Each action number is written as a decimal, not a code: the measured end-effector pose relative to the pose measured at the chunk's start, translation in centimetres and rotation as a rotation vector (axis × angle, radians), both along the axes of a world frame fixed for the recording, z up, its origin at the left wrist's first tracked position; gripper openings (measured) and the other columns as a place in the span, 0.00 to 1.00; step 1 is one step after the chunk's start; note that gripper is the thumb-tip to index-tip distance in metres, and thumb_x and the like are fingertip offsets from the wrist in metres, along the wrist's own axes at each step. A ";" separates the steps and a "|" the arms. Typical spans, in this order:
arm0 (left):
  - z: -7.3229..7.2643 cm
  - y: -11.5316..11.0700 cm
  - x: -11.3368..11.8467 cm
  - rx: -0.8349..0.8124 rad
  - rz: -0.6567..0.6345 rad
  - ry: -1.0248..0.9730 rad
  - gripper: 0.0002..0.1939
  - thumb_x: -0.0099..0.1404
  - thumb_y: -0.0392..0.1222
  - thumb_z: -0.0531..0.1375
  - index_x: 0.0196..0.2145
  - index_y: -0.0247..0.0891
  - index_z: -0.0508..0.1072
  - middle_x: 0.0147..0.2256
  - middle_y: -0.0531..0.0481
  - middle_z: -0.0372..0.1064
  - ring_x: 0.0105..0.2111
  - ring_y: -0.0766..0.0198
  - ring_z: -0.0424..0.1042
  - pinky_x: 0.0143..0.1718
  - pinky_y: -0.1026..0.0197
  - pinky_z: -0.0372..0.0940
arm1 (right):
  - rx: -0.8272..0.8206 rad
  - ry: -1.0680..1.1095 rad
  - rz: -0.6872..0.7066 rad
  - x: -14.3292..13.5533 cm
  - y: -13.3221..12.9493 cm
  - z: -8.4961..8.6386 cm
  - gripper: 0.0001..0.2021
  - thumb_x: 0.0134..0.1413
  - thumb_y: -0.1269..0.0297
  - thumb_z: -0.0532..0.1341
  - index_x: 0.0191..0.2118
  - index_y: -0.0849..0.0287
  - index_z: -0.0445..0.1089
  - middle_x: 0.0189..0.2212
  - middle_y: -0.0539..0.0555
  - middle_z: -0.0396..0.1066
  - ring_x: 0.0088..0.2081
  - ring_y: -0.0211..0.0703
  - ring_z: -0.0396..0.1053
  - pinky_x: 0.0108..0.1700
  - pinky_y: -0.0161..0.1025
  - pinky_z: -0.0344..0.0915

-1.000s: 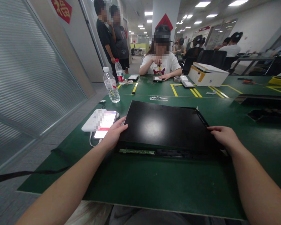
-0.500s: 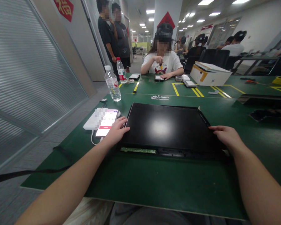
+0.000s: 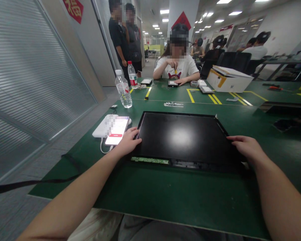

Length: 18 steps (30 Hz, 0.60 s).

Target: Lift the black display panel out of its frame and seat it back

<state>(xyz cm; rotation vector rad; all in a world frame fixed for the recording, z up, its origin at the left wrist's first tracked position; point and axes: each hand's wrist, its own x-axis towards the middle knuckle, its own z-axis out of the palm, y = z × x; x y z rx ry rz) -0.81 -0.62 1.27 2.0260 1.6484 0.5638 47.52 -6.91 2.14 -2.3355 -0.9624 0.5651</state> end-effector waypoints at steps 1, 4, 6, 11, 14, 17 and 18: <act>0.1 0.0 0.0 -0.001 -0.002 0.010 0.27 0.63 0.45 0.61 0.59 0.36 0.77 0.69 0.37 0.62 0.70 0.41 0.60 0.72 0.41 0.55 | -0.001 0.003 0.003 0.1 0.0 0.0 0.20 0.54 0.75 0.59 0.50 0.63 0.83 0.31 0.55 0.79 0.25 0.40 0.66 0.29 0.37 0.58; 0.3 -0.1 0.1 -0.001 -0.008 0.028 0.27 0.64 0.44 0.60 0.59 0.36 0.77 0.69 0.38 0.61 0.70 0.41 0.61 0.72 0.41 0.55 | 0.005 0.006 0.012 0.4 0.1 -0.3 0.21 0.54 0.75 0.59 0.50 0.63 0.83 0.31 0.56 0.79 0.26 0.40 0.67 0.30 0.36 0.59; 0.5 -0.2 0.1 -0.004 -0.007 0.044 0.27 0.64 0.44 0.60 0.60 0.36 0.77 0.69 0.37 0.61 0.70 0.41 0.61 0.72 0.41 0.55 | 0.007 0.005 0.018 0.6 0.2 -0.5 0.20 0.54 0.75 0.59 0.49 0.63 0.83 0.32 0.56 0.79 0.27 0.40 0.68 0.31 0.36 0.60; 0.6 -0.3 0.2 -0.007 0.000 0.057 0.27 0.65 0.44 0.60 0.60 0.35 0.76 0.69 0.37 0.61 0.70 0.41 0.60 0.72 0.43 0.54 | -0.003 0.021 0.023 0.4 0.1 -0.2 0.20 0.55 0.75 0.59 0.50 0.63 0.83 0.32 0.56 0.80 0.27 0.39 0.68 0.31 0.35 0.60; 0.3 -0.2 0.2 -0.002 0.003 0.048 0.27 0.65 0.44 0.59 0.60 0.35 0.76 0.69 0.37 0.61 0.70 0.41 0.60 0.73 0.42 0.54 | 0.002 0.018 0.028 0.2 0.0 -0.1 0.20 0.54 0.74 0.59 0.50 0.63 0.82 0.33 0.56 0.80 0.26 0.39 0.68 0.29 0.35 0.60; 0.0 0.0 0.1 0.014 0.004 0.035 0.26 0.64 0.44 0.60 0.58 0.37 0.77 0.68 0.38 0.63 0.70 0.42 0.61 0.72 0.42 0.55 | 0.018 0.027 0.027 0.4 0.0 -0.3 0.20 0.52 0.74 0.59 0.49 0.63 0.82 0.33 0.56 0.80 0.26 0.39 0.68 0.29 0.35 0.61; 0.0 0.0 0.1 0.019 0.003 0.032 0.26 0.64 0.44 0.60 0.58 0.37 0.77 0.68 0.38 0.63 0.70 0.42 0.61 0.72 0.41 0.55 | 0.023 0.039 0.024 0.5 0.0 -0.4 0.21 0.51 0.74 0.59 0.49 0.63 0.82 0.33 0.56 0.80 0.26 0.39 0.68 0.28 0.34 0.61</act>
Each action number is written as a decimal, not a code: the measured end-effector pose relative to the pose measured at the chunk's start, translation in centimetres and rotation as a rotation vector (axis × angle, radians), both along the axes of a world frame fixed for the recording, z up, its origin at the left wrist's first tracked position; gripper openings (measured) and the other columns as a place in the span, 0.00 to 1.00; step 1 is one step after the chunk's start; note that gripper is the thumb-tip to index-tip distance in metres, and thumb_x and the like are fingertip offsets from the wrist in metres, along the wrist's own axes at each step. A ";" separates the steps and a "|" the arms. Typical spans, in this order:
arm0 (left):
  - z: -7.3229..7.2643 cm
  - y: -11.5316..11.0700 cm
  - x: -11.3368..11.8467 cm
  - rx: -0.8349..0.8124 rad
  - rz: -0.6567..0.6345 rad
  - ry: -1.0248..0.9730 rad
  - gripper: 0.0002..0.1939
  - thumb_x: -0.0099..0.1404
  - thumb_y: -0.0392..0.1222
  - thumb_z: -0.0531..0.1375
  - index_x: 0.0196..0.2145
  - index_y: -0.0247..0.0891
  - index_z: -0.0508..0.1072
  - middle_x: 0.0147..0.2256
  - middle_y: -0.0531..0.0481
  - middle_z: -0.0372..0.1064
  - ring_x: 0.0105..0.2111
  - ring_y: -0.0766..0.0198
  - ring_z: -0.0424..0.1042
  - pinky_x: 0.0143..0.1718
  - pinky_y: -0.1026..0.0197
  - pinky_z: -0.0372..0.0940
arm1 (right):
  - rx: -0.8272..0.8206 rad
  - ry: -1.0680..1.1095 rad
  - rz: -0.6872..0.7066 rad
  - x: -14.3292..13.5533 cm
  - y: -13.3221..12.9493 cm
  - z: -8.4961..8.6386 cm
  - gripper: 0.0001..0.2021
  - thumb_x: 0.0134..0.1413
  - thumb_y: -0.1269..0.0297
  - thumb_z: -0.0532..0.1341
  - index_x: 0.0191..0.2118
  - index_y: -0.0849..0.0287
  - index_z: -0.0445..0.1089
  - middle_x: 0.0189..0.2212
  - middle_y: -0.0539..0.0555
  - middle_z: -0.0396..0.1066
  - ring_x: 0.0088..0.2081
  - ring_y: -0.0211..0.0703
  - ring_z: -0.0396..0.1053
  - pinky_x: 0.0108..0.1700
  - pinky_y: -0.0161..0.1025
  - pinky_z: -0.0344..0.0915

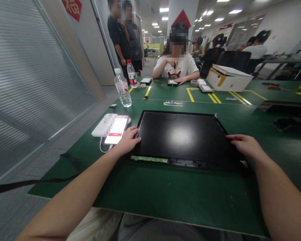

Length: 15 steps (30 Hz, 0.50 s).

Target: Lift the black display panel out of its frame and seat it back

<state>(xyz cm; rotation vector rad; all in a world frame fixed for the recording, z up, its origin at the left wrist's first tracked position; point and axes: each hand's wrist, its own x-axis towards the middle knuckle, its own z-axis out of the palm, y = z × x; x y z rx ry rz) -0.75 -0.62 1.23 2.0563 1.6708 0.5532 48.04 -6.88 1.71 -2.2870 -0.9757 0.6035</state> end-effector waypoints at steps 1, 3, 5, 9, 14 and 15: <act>0.0 0.0 0.0 0.002 -0.002 -0.002 0.26 0.63 0.44 0.60 0.58 0.37 0.77 0.68 0.38 0.63 0.70 0.41 0.61 0.72 0.41 0.55 | 0.003 0.016 -0.003 0.1 0.0 -0.1 0.21 0.51 0.73 0.59 0.50 0.62 0.82 0.33 0.56 0.79 0.25 0.39 0.68 0.28 0.34 0.61; 0.0 0.0 0.0 0.001 -0.007 -0.005 0.26 0.64 0.44 0.60 0.59 0.36 0.77 0.68 0.37 0.62 0.70 0.41 0.61 0.72 0.40 0.55 | 0.005 0.050 -0.009 0.3 0.1 -0.3 0.23 0.51 0.73 0.59 0.51 0.62 0.81 0.33 0.56 0.79 0.24 0.39 0.67 0.27 0.35 0.60; 0.1 -0.1 0.0 0.000 -0.014 -0.005 0.26 0.64 0.44 0.59 0.59 0.36 0.77 0.69 0.37 0.62 0.70 0.41 0.61 0.72 0.41 0.55 | 0.002 0.076 -0.013 0.4 0.1 -0.4 0.23 0.51 0.73 0.59 0.52 0.63 0.81 0.34 0.57 0.79 0.24 0.39 0.67 0.27 0.35 0.60; 0.2 -0.3 0.2 0.006 -0.026 0.020 0.27 0.65 0.44 0.58 0.60 0.35 0.75 0.69 0.35 0.61 0.70 0.41 0.61 0.72 0.40 0.55 | -0.015 0.056 -0.003 0.2 0.1 -0.1 0.23 0.51 0.75 0.59 0.52 0.63 0.81 0.35 0.57 0.80 0.26 0.39 0.68 0.28 0.34 0.61; 0.8 -0.9 0.2 0.059 -0.091 0.069 0.36 0.67 0.48 0.58 0.69 0.31 0.64 0.70 0.31 0.59 0.70 0.42 0.60 0.71 0.40 0.55 | -0.052 -0.080 0.008 -0.5 0.0 0.2 0.22 0.51 0.75 0.59 0.50 0.62 0.82 0.33 0.56 0.80 0.25 0.39 0.68 0.30 0.35 0.61; 1.1 -1.2 0.2 0.073 -0.118 0.098 0.37 0.67 0.49 0.59 0.70 0.31 0.63 0.71 0.31 0.59 0.71 0.41 0.59 0.71 0.39 0.55 | -0.062 -0.100 0.011 -0.6 -0.1 0.2 0.22 0.52 0.75 0.59 0.50 0.61 0.83 0.32 0.56 0.80 0.25 0.39 0.68 0.30 0.36 0.61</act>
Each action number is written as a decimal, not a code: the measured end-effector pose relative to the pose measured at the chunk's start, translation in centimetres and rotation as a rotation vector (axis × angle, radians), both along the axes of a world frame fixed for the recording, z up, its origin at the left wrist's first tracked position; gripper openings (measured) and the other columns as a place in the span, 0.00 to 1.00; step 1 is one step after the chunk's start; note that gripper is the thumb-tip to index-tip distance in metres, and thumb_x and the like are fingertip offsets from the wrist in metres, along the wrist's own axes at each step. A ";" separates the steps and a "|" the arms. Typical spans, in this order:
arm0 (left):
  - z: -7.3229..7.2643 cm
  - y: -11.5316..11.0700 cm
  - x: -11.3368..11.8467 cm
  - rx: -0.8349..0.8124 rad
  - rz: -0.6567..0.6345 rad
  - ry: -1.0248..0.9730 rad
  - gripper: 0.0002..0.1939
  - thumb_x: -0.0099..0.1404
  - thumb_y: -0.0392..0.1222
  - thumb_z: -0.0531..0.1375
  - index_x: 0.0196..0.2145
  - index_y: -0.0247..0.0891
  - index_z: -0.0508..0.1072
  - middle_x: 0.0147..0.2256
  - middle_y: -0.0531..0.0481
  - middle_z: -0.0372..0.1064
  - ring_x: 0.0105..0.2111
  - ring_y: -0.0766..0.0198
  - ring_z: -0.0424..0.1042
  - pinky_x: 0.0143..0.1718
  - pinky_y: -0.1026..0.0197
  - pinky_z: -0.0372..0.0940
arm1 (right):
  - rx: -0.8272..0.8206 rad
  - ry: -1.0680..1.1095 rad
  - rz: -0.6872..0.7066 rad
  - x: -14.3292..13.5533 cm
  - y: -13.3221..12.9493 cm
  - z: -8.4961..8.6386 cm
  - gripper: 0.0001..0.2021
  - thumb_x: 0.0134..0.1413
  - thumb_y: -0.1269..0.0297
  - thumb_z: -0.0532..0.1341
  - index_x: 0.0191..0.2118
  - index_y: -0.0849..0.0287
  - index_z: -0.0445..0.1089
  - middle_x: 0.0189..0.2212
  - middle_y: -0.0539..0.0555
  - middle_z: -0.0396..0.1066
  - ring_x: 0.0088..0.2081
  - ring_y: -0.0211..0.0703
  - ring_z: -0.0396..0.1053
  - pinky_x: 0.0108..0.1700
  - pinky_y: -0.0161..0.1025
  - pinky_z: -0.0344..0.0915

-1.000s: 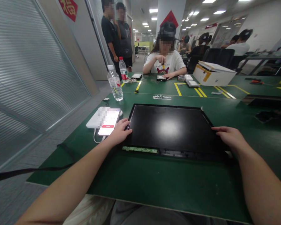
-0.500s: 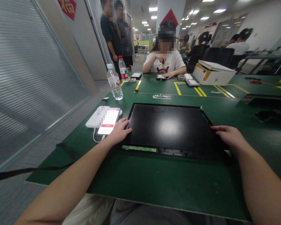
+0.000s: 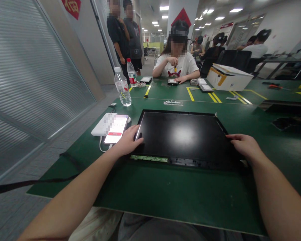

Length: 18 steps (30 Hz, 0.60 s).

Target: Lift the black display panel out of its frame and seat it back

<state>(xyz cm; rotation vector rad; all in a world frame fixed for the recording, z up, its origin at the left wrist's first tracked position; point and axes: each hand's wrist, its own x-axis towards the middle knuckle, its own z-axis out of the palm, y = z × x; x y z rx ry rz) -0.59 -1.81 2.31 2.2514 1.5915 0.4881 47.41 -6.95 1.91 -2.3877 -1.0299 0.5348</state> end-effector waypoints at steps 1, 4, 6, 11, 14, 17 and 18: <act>0.4 -0.3 -0.1 0.021 -0.025 0.037 0.37 0.67 0.50 0.59 0.70 0.32 0.63 0.71 0.31 0.57 0.71 0.39 0.57 0.70 0.37 0.55 | -0.008 -0.016 0.005 0.0 0.0 0.0 0.22 0.52 0.75 0.59 0.50 0.61 0.83 0.32 0.56 0.80 0.25 0.40 0.68 0.30 0.36 0.61; 1.5 -0.9 -0.4 0.071 -0.113 0.166 0.32 0.68 0.52 0.60 0.66 0.34 0.71 0.69 0.31 0.62 0.69 0.37 0.61 0.69 0.36 0.57 | 0.006 -0.060 0.035 0.1 0.0 0.0 0.21 0.51 0.74 0.59 0.49 0.61 0.83 0.35 0.57 0.81 0.28 0.42 0.71 0.31 0.37 0.63; 2.1 -1.1 -0.7 0.065 -0.156 0.203 0.31 0.68 0.54 0.61 0.63 0.36 0.74 0.68 0.33 0.65 0.67 0.38 0.63 0.68 0.36 0.59 | 0.017 -0.084 0.061 0.4 0.2 0.0 0.20 0.50 0.74 0.60 0.47 0.60 0.83 0.37 0.57 0.81 0.31 0.43 0.73 0.33 0.36 0.64; 2.8 -1.1 -1.1 -0.003 -0.245 0.210 0.32 0.66 0.57 0.65 0.62 0.40 0.76 0.68 0.36 0.65 0.66 0.39 0.66 0.66 0.40 0.63 | -0.025 -0.097 0.095 0.6 0.2 0.0 0.22 0.48 0.74 0.60 0.49 0.60 0.82 0.36 0.57 0.81 0.31 0.44 0.74 0.33 0.36 0.65; 3.0 -1.1 -1.3 -0.024 -0.257 0.215 0.33 0.64 0.58 0.67 0.63 0.42 0.76 0.67 0.38 0.67 0.64 0.39 0.68 0.65 0.42 0.64 | -0.041 -0.197 0.107 0.6 0.1 0.0 0.21 0.51 0.73 0.60 0.48 0.58 0.83 0.41 0.58 0.82 0.36 0.46 0.76 0.36 0.37 0.66; 3.2 -1.0 -1.4 -0.039 -0.269 0.225 0.36 0.62 0.58 0.69 0.64 0.43 0.75 0.67 0.39 0.67 0.64 0.40 0.69 0.64 0.43 0.64 | -0.073 -0.313 0.122 0.8 0.0 -0.2 0.20 0.52 0.69 0.61 0.48 0.55 0.84 0.44 0.57 0.82 0.43 0.50 0.77 0.39 0.40 0.67; 3.3 -1.0 -1.4 -0.041 -0.283 0.229 0.36 0.61 0.58 0.69 0.64 0.44 0.75 0.67 0.39 0.68 0.64 0.40 0.69 0.64 0.44 0.64 | -0.088 -0.338 0.126 0.9 0.0 -0.3 0.20 0.53 0.68 0.61 0.49 0.53 0.84 0.45 0.57 0.82 0.44 0.51 0.77 0.39 0.41 0.67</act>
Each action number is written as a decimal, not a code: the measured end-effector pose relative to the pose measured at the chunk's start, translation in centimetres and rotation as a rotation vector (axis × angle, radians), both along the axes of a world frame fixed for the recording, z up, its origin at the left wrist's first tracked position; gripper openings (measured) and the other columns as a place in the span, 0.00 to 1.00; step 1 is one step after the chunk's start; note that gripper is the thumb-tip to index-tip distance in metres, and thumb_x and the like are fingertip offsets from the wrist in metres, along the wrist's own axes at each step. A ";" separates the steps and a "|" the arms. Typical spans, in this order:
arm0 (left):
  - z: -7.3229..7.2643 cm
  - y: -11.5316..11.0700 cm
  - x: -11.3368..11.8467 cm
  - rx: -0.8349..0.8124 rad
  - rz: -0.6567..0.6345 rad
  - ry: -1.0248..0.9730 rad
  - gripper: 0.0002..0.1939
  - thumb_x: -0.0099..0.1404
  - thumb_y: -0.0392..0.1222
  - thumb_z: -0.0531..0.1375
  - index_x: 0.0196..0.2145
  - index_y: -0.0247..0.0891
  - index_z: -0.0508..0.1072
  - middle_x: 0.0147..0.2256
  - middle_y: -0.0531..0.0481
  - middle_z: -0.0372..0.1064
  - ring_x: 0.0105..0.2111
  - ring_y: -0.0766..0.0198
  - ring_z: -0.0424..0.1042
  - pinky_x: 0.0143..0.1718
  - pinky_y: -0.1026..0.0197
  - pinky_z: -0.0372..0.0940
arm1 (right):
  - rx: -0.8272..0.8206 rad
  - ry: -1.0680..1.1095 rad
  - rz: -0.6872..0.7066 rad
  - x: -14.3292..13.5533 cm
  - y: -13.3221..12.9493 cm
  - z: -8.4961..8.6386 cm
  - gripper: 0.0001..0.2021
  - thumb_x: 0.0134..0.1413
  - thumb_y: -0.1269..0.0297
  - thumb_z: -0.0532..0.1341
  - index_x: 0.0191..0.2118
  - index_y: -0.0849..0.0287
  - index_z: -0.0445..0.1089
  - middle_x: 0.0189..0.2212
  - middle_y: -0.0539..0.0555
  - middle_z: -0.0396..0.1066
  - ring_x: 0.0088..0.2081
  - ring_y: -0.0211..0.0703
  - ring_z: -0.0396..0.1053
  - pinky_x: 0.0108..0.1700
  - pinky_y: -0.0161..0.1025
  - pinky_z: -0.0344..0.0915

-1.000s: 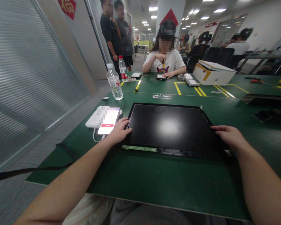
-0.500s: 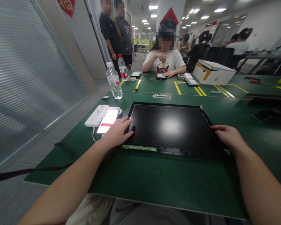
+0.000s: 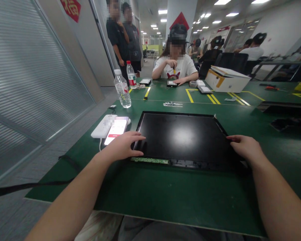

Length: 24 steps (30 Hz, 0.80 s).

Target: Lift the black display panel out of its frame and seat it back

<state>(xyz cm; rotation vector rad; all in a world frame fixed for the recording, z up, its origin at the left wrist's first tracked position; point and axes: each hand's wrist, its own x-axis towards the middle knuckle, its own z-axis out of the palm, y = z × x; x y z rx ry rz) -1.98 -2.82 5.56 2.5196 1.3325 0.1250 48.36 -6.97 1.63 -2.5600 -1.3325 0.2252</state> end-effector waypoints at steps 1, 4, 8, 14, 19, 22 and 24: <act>0.0 0.0 0.0 -0.003 -0.014 0.003 0.36 0.61 0.57 0.70 0.64 0.44 0.75 0.66 0.39 0.68 0.64 0.40 0.69 0.64 0.44 0.64 | -0.013 -0.019 0.001 0.1 0.0 -0.1 0.20 0.53 0.67 0.61 0.50 0.52 0.84 0.45 0.56 0.82 0.44 0.52 0.77 0.39 0.41 0.67; 0.1 0.1 -0.1 -0.009 -0.043 0.004 0.36 0.60 0.55 0.71 0.64 0.45 0.75 0.65 0.40 0.70 0.64 0.42 0.69 0.63 0.45 0.64 | -0.029 -0.061 0.012 0.3 0.0 -0.2 0.21 0.51 0.67 0.62 0.50 0.50 0.84 0.44 0.56 0.82 0.42 0.52 0.78 0.39 0.43 0.68; 0.2 0.0 0.0 -0.020 -0.045 -0.001 0.35 0.60 0.55 0.71 0.64 0.48 0.75 0.65 0.43 0.70 0.63 0.43 0.71 0.61 0.47 0.66 | -0.031 -0.069 0.040 0.3 0.1 -0.2 0.22 0.48 0.70 0.62 0.48 0.50 0.84 0.41 0.56 0.82 0.40 0.52 0.78 0.39 0.43 0.70; 0.6 -0.2 0.2 -0.021 -0.058 -0.009 0.31 0.61 0.54 0.69 0.61 0.49 0.77 0.64 0.46 0.73 0.61 0.45 0.73 0.61 0.49 0.66 | -0.035 -0.011 0.029 0.0 0.2 -0.1 0.24 0.47 0.75 0.61 0.49 0.54 0.84 0.40 0.58 0.82 0.40 0.51 0.78 0.40 0.40 0.69; 0.7 -0.2 0.2 -0.009 -0.083 0.011 0.29 0.63 0.54 0.68 0.61 0.50 0.77 0.63 0.48 0.73 0.60 0.47 0.74 0.61 0.50 0.66 | -0.042 0.023 0.018 -0.3 0.1 0.0 0.25 0.48 0.77 0.59 0.51 0.57 0.83 0.43 0.60 0.82 0.43 0.52 0.77 0.41 0.40 0.69; 0.8 -0.2 0.2 -0.015 -0.087 0.030 0.28 0.64 0.53 0.68 0.60 0.50 0.77 0.63 0.47 0.74 0.63 0.47 0.72 0.61 0.50 0.65 | -0.033 0.030 0.013 -0.4 0.1 0.1 0.25 0.48 0.77 0.59 0.51 0.57 0.83 0.43 0.59 0.82 0.43 0.52 0.77 0.41 0.40 0.69; 0.8 -0.2 0.2 -0.015 -0.089 0.021 0.27 0.64 0.53 0.68 0.60 0.50 0.77 0.63 0.47 0.74 0.64 0.47 0.71 0.61 0.49 0.65 | -0.030 0.030 0.020 -0.4 0.2 0.1 0.25 0.47 0.78 0.60 0.50 0.58 0.83 0.43 0.60 0.82 0.44 0.52 0.77 0.42 0.40 0.69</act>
